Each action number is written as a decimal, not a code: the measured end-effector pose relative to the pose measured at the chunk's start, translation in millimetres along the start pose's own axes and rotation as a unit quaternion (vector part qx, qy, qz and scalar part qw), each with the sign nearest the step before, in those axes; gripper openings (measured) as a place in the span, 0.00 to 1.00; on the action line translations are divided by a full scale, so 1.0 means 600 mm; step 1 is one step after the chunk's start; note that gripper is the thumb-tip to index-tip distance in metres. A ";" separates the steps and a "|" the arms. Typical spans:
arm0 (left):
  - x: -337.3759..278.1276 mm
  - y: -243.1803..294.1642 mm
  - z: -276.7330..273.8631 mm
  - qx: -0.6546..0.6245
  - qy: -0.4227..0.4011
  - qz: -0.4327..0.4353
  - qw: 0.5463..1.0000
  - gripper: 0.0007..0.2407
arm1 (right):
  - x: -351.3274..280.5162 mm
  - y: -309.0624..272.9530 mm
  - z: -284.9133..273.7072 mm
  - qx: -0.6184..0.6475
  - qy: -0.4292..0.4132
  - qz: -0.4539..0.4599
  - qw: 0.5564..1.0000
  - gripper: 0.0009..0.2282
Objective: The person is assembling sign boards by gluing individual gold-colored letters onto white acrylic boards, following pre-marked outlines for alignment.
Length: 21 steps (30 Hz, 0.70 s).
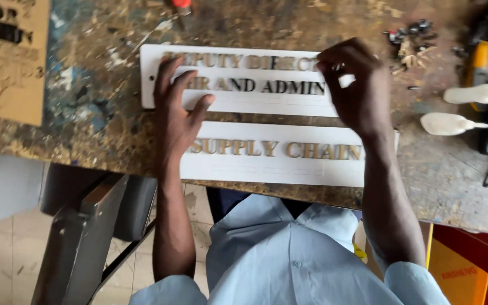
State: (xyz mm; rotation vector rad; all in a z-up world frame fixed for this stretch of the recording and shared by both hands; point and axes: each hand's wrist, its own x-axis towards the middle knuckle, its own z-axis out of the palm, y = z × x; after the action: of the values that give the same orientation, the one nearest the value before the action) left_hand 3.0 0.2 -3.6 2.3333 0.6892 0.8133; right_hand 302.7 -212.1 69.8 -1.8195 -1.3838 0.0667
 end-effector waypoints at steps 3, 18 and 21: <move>0.001 0.003 -0.003 -0.013 -0.013 -0.003 1.000 0.24 | 0.042 -0.049 0.081 0.064 -0.131 -0.054 0.988 0.07; -0.002 -0.017 0.006 -0.001 -0.021 -0.042 0.999 0.18 | 0.079 -0.068 0.236 -0.116 -0.164 -0.123 0.972 0.01; -0.003 -0.020 0.004 0.005 -0.020 -0.040 0.999 0.18 | 0.079 -0.073 0.239 -0.129 -0.161 -0.130 0.970 0.01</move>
State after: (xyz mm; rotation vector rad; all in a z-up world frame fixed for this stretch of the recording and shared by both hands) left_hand 0.0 6.6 -13.6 2.3094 0.7654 0.7270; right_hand 216.5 -89.4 23.1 -1.8767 -1.9275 0.0488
